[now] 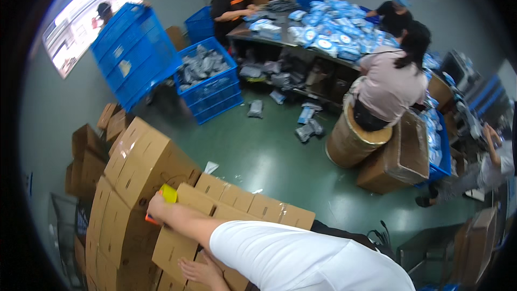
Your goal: The person packs gray plastic-wrapped items into cardboard boxes and seals them using a handheld tape dispenser. The person repeatedly folds the box flaps, applies tape to the seams, and stacks the sealed boxes. Other workers are visible in the background handling similar items.
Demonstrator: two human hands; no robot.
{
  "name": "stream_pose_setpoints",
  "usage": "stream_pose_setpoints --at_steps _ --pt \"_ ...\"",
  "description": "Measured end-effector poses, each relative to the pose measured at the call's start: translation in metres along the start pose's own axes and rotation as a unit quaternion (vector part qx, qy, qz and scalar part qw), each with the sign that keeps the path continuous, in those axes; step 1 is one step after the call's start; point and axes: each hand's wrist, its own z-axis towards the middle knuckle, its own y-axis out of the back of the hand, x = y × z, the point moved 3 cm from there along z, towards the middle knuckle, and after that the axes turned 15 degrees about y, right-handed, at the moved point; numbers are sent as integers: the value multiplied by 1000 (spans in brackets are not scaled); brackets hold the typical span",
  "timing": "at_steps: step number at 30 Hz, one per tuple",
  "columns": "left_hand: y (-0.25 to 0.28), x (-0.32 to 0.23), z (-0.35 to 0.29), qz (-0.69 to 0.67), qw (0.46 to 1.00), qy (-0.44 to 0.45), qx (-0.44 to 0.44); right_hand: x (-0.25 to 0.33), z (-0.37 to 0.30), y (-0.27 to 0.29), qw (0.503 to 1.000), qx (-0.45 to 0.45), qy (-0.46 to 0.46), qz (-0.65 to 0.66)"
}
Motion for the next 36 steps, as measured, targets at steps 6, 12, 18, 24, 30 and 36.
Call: stream_pose_setpoints --at_steps 6,12,18,24,30,36 --pt "10 8 24 -23 999 47 -11 11 3 39 999 26 5 -23" --pt "21 12 21 -71 983 147 80 21 -8 34 999 22 28 8" --pt "14 9 27 -43 989 127 56 17 -34 7 990 -104 97 -20" --pt "8 10 21 -60 984 150 74 13 -112 27 872 -59 309 376" --pt "-2 6 21 -79 986 143 27 36 -164 5 820 87 287 488" --pt "1 2 23 -96 984 147 -7 29 -160 -4 822 102 272 490"
